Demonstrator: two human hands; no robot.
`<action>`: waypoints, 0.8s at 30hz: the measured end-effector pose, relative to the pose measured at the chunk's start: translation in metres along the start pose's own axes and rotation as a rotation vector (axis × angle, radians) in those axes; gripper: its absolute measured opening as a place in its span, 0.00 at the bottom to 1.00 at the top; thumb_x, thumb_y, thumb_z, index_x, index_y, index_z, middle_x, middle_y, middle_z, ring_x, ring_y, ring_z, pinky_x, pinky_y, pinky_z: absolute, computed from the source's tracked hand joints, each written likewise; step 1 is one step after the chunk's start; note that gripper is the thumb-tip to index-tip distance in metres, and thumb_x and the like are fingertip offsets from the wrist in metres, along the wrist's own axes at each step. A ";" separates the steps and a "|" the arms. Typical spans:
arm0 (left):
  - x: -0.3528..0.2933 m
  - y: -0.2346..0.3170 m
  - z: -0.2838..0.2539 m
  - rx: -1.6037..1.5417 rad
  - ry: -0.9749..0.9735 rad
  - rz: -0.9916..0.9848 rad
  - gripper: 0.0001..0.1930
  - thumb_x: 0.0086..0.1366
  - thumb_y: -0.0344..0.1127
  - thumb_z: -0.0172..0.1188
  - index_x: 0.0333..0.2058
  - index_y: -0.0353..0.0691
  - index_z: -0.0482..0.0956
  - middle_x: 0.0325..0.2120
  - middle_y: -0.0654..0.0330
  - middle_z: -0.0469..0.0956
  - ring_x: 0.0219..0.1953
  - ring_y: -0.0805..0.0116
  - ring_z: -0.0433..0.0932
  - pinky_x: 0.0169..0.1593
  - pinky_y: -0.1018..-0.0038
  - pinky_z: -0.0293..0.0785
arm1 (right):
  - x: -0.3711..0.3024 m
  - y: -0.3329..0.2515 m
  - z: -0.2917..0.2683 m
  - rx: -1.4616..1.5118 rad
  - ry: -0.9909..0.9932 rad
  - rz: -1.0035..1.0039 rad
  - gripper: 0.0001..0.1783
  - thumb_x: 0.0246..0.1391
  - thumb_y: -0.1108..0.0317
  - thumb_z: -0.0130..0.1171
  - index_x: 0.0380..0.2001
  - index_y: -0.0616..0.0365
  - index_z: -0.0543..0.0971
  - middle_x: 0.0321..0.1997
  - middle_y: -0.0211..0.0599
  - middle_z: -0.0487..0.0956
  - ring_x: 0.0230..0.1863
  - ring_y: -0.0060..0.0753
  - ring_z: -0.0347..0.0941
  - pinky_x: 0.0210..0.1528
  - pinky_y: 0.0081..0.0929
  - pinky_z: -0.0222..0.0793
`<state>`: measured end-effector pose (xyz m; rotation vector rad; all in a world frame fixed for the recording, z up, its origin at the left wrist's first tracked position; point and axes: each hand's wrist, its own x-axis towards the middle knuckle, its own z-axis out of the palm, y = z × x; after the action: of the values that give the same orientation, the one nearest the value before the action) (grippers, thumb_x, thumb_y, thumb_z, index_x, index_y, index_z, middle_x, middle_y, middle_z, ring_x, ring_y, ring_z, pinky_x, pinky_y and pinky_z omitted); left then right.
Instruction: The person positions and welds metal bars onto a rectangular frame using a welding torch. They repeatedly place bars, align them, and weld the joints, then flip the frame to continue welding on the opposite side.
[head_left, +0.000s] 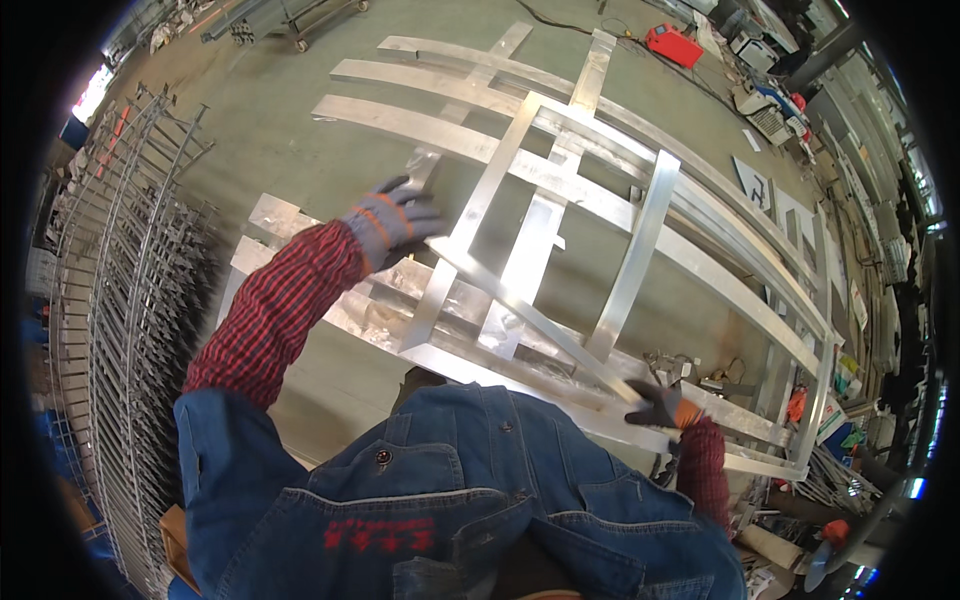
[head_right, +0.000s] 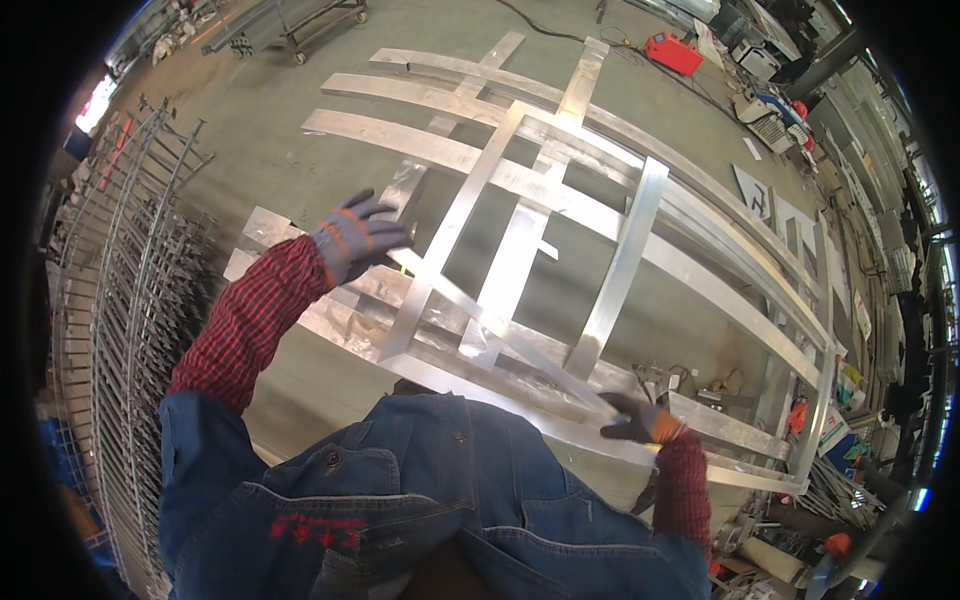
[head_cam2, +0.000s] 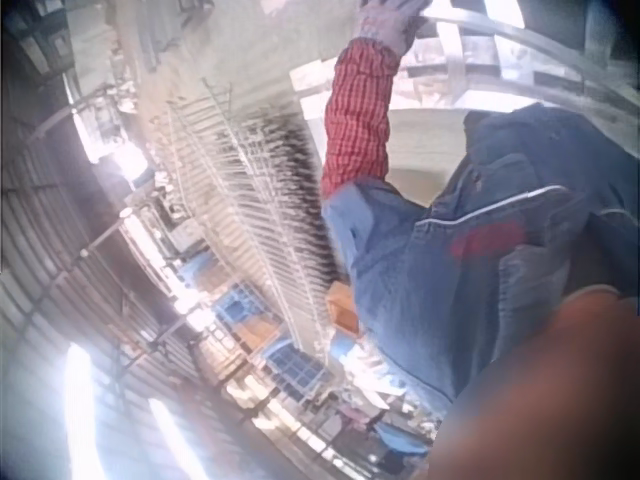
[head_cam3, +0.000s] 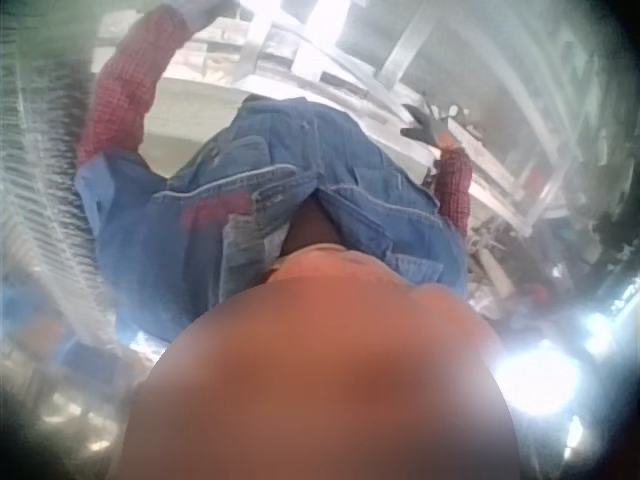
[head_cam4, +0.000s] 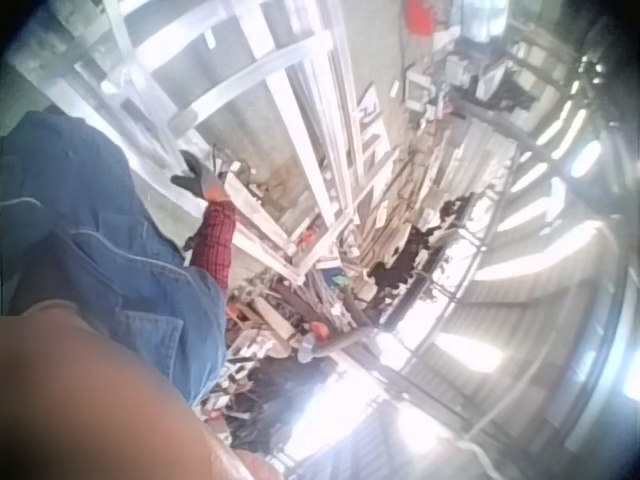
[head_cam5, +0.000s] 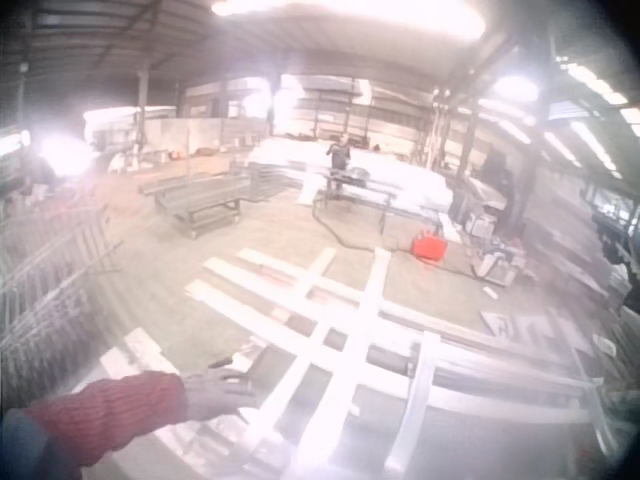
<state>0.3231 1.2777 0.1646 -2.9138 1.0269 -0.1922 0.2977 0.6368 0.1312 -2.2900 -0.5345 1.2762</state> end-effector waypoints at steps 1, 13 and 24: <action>0.012 -0.007 0.007 -0.043 0.142 -0.103 0.29 0.67 0.44 0.72 0.65 0.50 0.78 0.62 0.52 0.80 0.67 0.51 0.76 0.75 0.49 0.67 | -0.004 0.003 0.013 0.078 0.011 0.025 0.49 0.57 0.51 0.78 0.77 0.57 0.69 0.68 0.49 0.82 0.68 0.44 0.77 0.73 0.40 0.68; 0.055 0.064 0.247 -0.538 0.173 -0.738 0.41 0.72 0.57 0.64 0.74 0.36 0.66 0.72 0.35 0.66 0.72 0.34 0.67 0.76 0.54 0.66 | 0.163 -0.049 0.120 0.448 0.636 -0.098 0.27 0.78 0.50 0.53 0.62 0.64 0.77 0.47 0.40 0.83 0.49 0.37 0.80 0.53 0.38 0.77; 0.049 0.074 0.281 -0.865 0.175 -0.873 0.38 0.73 0.48 0.66 0.74 0.37 0.65 0.74 0.33 0.63 0.73 0.30 0.66 0.73 0.50 0.69 | 0.350 -0.195 0.128 0.286 1.093 0.401 0.39 0.67 0.41 0.63 0.75 0.48 0.72 0.62 0.67 0.79 0.62 0.72 0.77 0.66 0.53 0.74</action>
<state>0.3517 1.1901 -0.1148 -3.9789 -0.3865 -0.0126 0.3386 1.0111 -0.0574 -2.4555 0.4688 0.0647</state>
